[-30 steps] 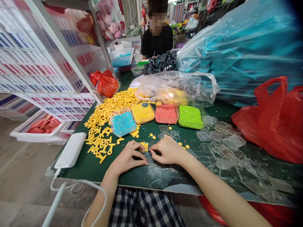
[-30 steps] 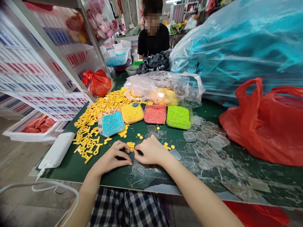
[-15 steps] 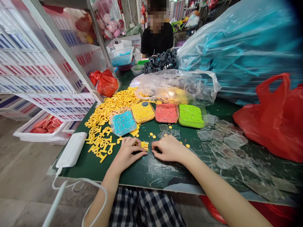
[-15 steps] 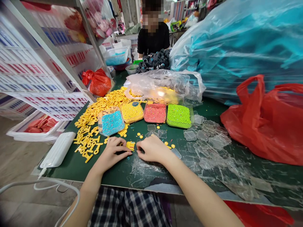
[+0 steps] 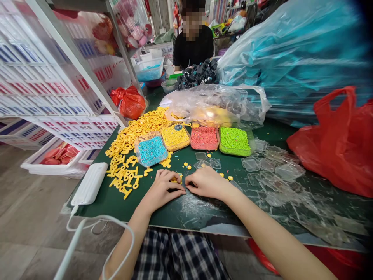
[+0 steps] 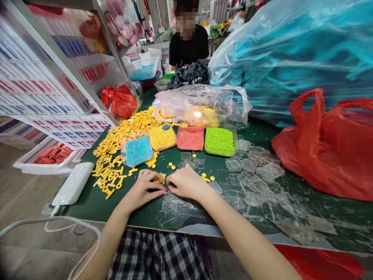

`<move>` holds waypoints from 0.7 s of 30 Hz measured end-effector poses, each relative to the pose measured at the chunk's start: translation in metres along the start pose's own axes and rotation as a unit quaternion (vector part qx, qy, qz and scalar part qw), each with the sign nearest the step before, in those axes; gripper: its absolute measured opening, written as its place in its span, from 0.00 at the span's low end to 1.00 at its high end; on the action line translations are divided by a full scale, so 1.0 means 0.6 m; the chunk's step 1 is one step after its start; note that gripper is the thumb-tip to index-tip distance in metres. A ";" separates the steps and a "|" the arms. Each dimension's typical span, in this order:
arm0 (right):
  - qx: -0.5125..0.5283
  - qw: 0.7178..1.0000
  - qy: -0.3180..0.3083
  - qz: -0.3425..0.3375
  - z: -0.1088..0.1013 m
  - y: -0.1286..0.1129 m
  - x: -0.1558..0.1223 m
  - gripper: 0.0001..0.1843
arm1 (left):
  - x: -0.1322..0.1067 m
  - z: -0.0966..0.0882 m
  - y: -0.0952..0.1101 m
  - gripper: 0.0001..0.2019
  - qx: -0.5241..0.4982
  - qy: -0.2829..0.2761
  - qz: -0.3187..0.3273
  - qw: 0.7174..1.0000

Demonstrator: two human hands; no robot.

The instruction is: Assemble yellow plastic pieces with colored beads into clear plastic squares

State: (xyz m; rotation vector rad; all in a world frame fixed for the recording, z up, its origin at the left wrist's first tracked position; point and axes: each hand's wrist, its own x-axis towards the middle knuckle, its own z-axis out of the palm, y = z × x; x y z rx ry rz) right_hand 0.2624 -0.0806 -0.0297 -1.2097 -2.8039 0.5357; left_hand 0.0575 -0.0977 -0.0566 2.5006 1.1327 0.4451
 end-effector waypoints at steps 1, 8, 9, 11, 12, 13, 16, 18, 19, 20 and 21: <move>0.001 1.000 0.000 -0.001 0.000 0.000 0.000 0.08 | 0.000 0.001 0.000 0.05 -0.002 -0.002 -0.004 1.000; -0.001 1.000 0.004 -0.007 0.002 0.001 0.000 0.09 | -0.001 0.001 -0.010 0.10 -0.003 0.052 -0.035 0.998; -0.001 1.000 0.004 -0.008 0.002 0.001 0.000 0.09 | -0.001 0.001 -0.012 0.10 0.001 0.061 -0.041 0.997; -0.003 1.000 0.002 -0.006 0.001 0.000 0.000 0.10 | -0.002 0.001 -0.015 0.10 0.004 0.066 -0.046 0.997; -0.005 1.000 0.002 -0.004 0.001 0.000 -0.001 0.10 | -0.002 0.001 -0.016 0.11 0.005 0.069 -0.046 0.997; -0.007 1.000 0.002 -0.002 0.000 0.000 -0.001 0.10 | -0.002 0.001 -0.016 0.11 0.006 0.075 -0.048 0.996; -0.012 1.000 0.002 0.003 0.001 0.000 -0.001 0.09 | -0.002 0.002 -0.017 0.13 0.017 0.101 -0.055 0.993; -0.015 1.000 0.004 0.005 0.002 0.000 -0.001 0.09 | -0.001 0.004 -0.016 0.12 0.025 0.108 -0.049 0.993; -0.017 1.000 0.005 0.005 0.003 0.000 0.000 0.09 | 0.000 0.005 -0.016 0.12 0.028 0.107 -0.042 0.993; -0.020 1.000 0.006 0.005 0.003 0.000 0.000 0.10 | 0.002 0.006 -0.014 0.11 0.032 0.103 -0.036 0.993; -0.024 1.000 0.006 0.006 0.003 0.001 0.000 0.10 | 0.003 0.007 -0.013 0.11 0.035 0.098 -0.032 0.994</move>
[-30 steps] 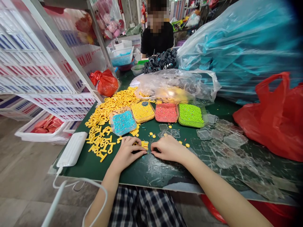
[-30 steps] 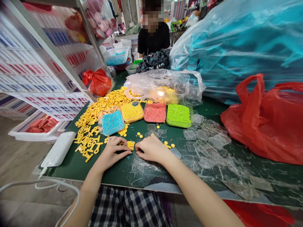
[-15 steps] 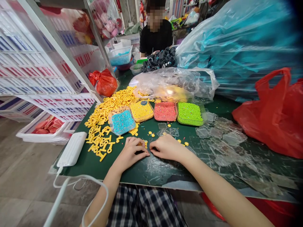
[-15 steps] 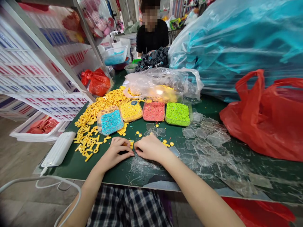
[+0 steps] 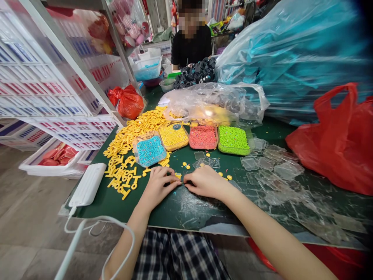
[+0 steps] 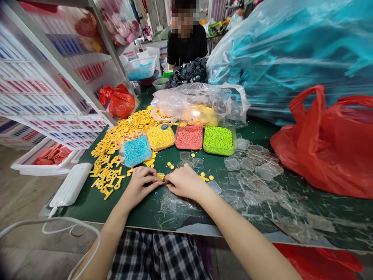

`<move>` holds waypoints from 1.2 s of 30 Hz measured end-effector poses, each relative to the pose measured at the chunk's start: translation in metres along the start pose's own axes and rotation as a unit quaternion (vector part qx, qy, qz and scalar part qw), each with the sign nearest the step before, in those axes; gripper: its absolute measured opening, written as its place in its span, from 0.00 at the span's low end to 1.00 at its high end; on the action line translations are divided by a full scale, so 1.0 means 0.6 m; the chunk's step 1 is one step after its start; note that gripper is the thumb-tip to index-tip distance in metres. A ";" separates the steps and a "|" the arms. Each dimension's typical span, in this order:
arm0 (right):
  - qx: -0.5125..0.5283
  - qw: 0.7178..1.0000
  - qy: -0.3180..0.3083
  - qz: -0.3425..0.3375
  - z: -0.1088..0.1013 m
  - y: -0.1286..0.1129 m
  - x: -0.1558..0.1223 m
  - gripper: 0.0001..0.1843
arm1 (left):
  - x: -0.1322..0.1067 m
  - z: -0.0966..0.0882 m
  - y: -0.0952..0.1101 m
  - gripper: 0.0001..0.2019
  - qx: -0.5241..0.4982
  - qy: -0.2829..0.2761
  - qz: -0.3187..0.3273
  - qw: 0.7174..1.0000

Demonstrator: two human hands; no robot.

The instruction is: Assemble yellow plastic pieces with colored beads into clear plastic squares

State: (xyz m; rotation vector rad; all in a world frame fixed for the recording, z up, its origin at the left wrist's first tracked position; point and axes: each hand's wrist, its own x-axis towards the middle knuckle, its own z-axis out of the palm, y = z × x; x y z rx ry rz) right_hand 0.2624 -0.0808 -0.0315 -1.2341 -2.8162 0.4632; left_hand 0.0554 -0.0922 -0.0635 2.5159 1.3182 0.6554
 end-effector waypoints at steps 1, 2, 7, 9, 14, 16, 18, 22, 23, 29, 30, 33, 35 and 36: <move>-0.004 1.000 0.000 0.001 0.000 0.000 0.000 0.11 | 0.001 0.001 0.002 0.10 0.003 -0.006 0.004 1.000; -0.007 1.000 -0.001 0.002 -0.001 0.000 0.000 0.11 | 0.003 0.002 0.004 0.10 0.007 -0.010 0.007 1.000; -0.016 1.000 -0.005 0.008 -0.004 0.000 0.000 0.12 | 0.008 0.003 0.010 0.09 0.026 -0.034 0.017 0.999; -0.017 1.000 -0.003 0.006 -0.003 0.000 0.000 0.12 | 0.008 0.003 0.011 0.09 0.031 -0.038 0.021 0.999; -0.017 1.000 -0.003 0.006 0.000 0.001 0.001 0.12 | 0.009 0.004 0.014 0.08 0.037 -0.046 0.036 0.998; -0.016 1.000 -0.002 0.006 0.000 0.002 0.001 0.12 | 0.010 0.004 0.015 0.09 0.039 -0.051 0.039 0.997; -0.015 1.000 -0.001 0.004 -0.002 0.001 0.001 0.12 | 0.011 0.005 0.016 0.10 0.042 -0.055 0.041 0.997; -0.020 1.000 -0.007 0.007 -0.006 0.001 0.000 0.12 | 0.013 0.007 0.017 0.11 0.043 -0.056 0.043 0.997; -0.023 1.000 -0.009 0.009 -0.007 0.001 0.000 0.12 | 0.013 0.007 0.018 0.12 0.044 -0.054 0.041 0.997; -0.036 0.999 -0.007 0.014 -0.006 0.002 0.000 0.13 | 0.018 0.009 0.016 0.14 0.046 -0.072 0.039 0.996; -0.037 0.999 -0.006 0.015 -0.006 0.002 0.000 0.13 | 0.019 0.009 0.017 0.14 0.045 -0.077 0.040 0.995; -0.037 0.999 -0.009 0.017 -0.008 0.001 -0.001 0.12 | 0.020 0.009 0.020 0.14 0.043 -0.083 0.049 0.994; -0.036 0.999 -0.010 0.018 -0.010 0.000 -0.001 0.12 | 0.020 0.009 0.023 0.14 0.041 -0.084 0.061 0.994; -0.036 0.999 -0.010 0.017 -0.011 -0.001 -0.002 0.12 | 0.019 0.009 0.023 0.14 0.036 -0.083 0.065 0.994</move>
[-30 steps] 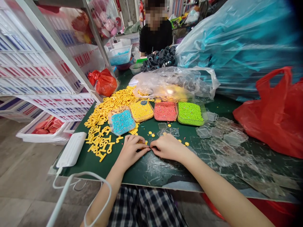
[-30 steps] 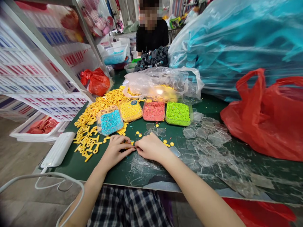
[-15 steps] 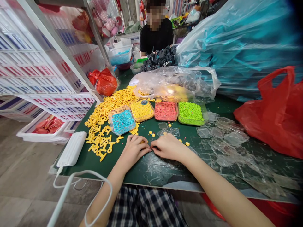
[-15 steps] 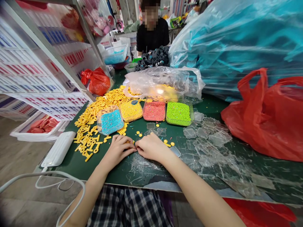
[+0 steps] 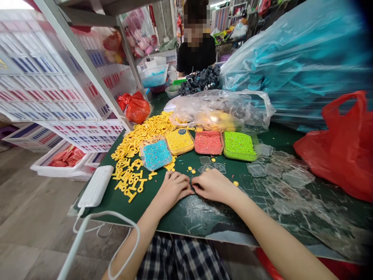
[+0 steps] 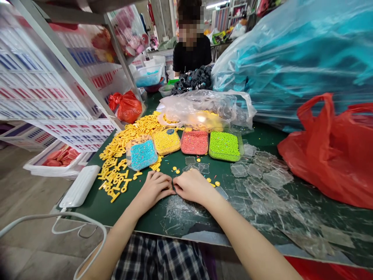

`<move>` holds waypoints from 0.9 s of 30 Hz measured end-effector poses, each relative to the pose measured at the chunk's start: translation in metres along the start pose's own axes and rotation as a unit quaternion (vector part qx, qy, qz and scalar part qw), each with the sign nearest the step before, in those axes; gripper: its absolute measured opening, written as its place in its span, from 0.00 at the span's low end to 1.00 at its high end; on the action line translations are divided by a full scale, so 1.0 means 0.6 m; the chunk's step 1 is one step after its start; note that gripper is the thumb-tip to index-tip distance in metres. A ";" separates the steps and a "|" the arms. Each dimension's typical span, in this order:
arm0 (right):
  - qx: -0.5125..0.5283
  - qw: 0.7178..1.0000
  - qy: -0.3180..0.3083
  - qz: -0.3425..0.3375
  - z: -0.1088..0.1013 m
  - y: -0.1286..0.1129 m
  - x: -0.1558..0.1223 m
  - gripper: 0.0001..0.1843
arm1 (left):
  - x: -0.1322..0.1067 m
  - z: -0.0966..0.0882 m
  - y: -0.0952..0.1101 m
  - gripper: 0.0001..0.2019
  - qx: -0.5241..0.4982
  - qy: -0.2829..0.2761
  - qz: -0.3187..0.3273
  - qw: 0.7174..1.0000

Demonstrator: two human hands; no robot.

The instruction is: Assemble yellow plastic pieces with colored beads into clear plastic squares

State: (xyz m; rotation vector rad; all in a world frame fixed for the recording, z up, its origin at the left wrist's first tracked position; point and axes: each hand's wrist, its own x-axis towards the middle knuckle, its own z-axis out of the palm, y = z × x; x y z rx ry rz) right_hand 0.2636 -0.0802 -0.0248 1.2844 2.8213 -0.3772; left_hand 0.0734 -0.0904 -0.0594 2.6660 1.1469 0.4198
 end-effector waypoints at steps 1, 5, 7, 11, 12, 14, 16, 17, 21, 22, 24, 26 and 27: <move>0.001 1.000 0.002 0.000 -0.001 -0.001 0.000 0.12 | -0.002 -0.001 -0.001 0.14 -0.008 0.004 0.001 1.000; 0.006 1.000 0.009 -0.003 -0.001 -0.003 0.000 0.13 | -0.014 -0.005 -0.015 0.16 -0.034 0.058 -0.035 0.997; 0.008 1.000 0.009 -0.005 0.000 -0.004 0.001 0.13 | -0.021 -0.006 -0.023 0.17 -0.028 0.078 -0.054 0.995; 0.012 1.000 0.009 -0.010 0.004 -0.007 0.002 0.12 | -0.024 -0.002 -0.028 0.17 -0.009 0.076 -0.051 0.996; 0.013 1.000 0.010 -0.010 0.005 -0.008 0.003 0.12 | -0.023 -0.001 -0.027 0.16 -0.004 0.076 -0.046 0.996; 0.014 1.000 0.011 -0.008 0.006 -0.009 0.003 0.12 | -0.021 0.002 -0.025 0.16 0.005 0.080 -0.037 0.996; 0.015 1.000 0.012 -0.008 0.006 -0.008 0.002 0.12 | -0.020 0.003 -0.024 0.15 0.010 0.088 -0.032 0.996; 0.017 1.000 0.013 -0.008 0.006 -0.007 0.001 0.12 | -0.020 0.003 -0.024 0.14 0.012 0.092 -0.031 0.995; 0.064 0.997 0.031 -0.005 0.009 -0.004 0.000 0.11 | -0.026 -0.001 -0.028 0.12 0.001 0.110 -0.032 0.993; 0.101 0.994 0.052 -0.002 0.011 -0.004 0.001 0.11 | -0.027 -0.002 -0.030 0.12 -0.006 0.123 -0.037 0.992; 0.239 0.963 0.121 0.018 0.016 -0.006 0.005 0.09 | -0.029 -0.004 -0.034 0.12 -0.018 0.164 -0.056 0.985; 0.466 0.868 0.164 0.049 0.022 -0.011 0.011 0.12 | -0.030 -0.005 -0.036 0.13 -0.024 0.221 -0.071 0.972; 0.593 0.788 0.155 0.067 0.025 -0.015 0.015 0.14 | -0.030 -0.005 -0.036 0.14 -0.024 0.248 -0.070 0.966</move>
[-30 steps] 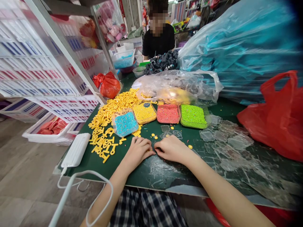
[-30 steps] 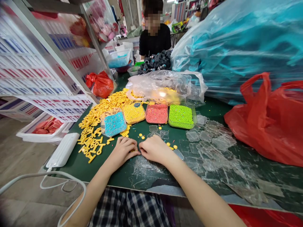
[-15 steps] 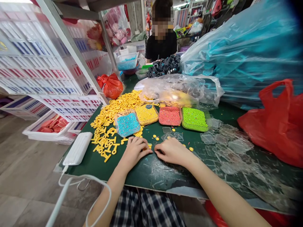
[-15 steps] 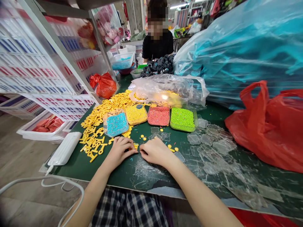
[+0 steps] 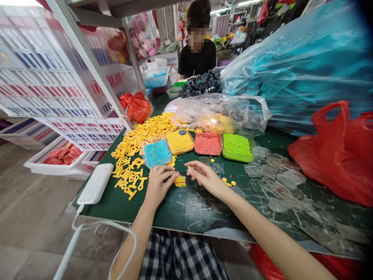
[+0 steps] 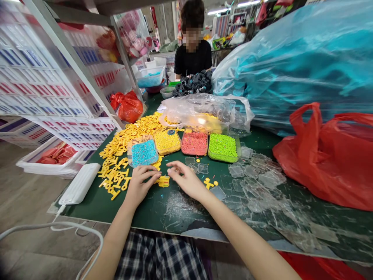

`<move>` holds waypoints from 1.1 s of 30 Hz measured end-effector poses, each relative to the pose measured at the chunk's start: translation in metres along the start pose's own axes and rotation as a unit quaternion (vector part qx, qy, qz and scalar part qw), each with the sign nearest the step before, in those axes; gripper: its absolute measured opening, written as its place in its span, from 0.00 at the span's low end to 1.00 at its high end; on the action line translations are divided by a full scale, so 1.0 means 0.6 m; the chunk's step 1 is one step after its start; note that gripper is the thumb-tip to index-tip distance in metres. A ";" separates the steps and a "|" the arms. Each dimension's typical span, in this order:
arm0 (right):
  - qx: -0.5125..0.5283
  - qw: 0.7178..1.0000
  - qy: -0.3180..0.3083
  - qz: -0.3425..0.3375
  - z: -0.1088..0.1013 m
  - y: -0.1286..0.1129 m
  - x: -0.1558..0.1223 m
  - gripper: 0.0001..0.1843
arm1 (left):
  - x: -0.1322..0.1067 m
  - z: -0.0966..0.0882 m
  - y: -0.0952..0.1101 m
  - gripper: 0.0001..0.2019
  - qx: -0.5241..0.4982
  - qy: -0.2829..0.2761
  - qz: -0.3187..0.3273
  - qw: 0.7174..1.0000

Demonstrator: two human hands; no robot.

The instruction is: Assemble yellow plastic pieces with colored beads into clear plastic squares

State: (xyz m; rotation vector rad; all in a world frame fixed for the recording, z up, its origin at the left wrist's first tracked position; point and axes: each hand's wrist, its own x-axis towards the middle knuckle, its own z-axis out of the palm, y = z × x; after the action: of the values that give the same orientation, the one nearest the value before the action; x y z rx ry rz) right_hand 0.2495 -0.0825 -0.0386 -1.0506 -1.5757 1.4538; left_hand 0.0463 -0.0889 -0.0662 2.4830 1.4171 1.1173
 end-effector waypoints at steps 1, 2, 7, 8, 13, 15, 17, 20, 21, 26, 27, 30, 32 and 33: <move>0.144 0.988 -0.004 0.055 0.006 0.001 0.002 0.16 | 0.000 0.000 0.001 0.14 -0.003 0.020 0.010 1.000; 0.274 0.955 -0.015 0.111 0.011 0.002 0.004 0.17 | 0.000 0.001 0.003 0.14 -0.006 0.031 0.026 0.999; 0.569 0.781 -0.018 0.259 0.026 -0.006 0.006 0.21 | 0.002 0.010 0.012 0.13 -0.011 -0.008 0.087 0.996; 0.581 0.769 -0.010 0.266 0.025 -0.008 0.004 0.21 | 0.002 0.012 0.013 0.12 -0.012 -0.019 0.088 0.996; 0.598 0.750 0.042 0.279 0.009 -0.015 -0.015 0.24 | 0.005 0.019 0.011 0.14 -0.014 -0.051 0.102 0.993; 0.596 0.750 0.054 0.283 -0.003 -0.019 -0.028 0.26 | 0.005 0.018 0.010 0.15 -0.019 -0.059 0.110 0.992; 0.589 0.757 0.062 0.276 -0.018 -0.025 -0.042 0.26 | 0.004 0.016 0.008 0.15 -0.027 -0.057 0.112 0.992; 0.573 0.774 0.090 0.253 -0.046 -0.035 -0.059 0.27 | 0.004 0.011 0.008 0.15 -0.036 -0.040 0.110 0.992; 0.567 0.779 0.106 0.246 -0.057 -0.037 -0.063 0.27 | 0.004 0.009 0.009 0.14 -0.037 -0.036 0.108 0.993; 0.525 0.801 0.200 0.205 -0.092 -0.036 -0.081 0.25 | 0.002 0.006 0.020 0.14 -0.042 -0.094 0.112 0.988; 0.521 0.803 0.207 0.202 -0.092 -0.033 -0.086 0.24 | 0.002 0.006 0.022 0.13 -0.042 -0.114 0.120 0.985; 0.525 0.802 0.184 0.217 -0.074 -0.019 -0.104 0.23 | 0.002 0.010 0.023 0.10 -0.028 -0.152 0.133 0.979; 0.532 0.798 0.158 0.233 -0.055 -0.007 -0.115 0.23 | 0.003 0.013 0.022 0.09 -0.011 -0.160 0.128 0.979; 0.536 0.797 0.148 0.237 -0.046 -0.001 -0.119 0.23 | 0.003 0.015 0.022 0.08 -0.004 -0.161 0.126 0.979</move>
State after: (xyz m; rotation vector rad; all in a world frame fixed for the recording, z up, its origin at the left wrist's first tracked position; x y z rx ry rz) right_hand 0.3029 -0.1372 -0.0347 -0.8767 -0.0845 1.9777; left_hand 0.0621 -0.0925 -0.0666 2.7371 1.0323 0.6989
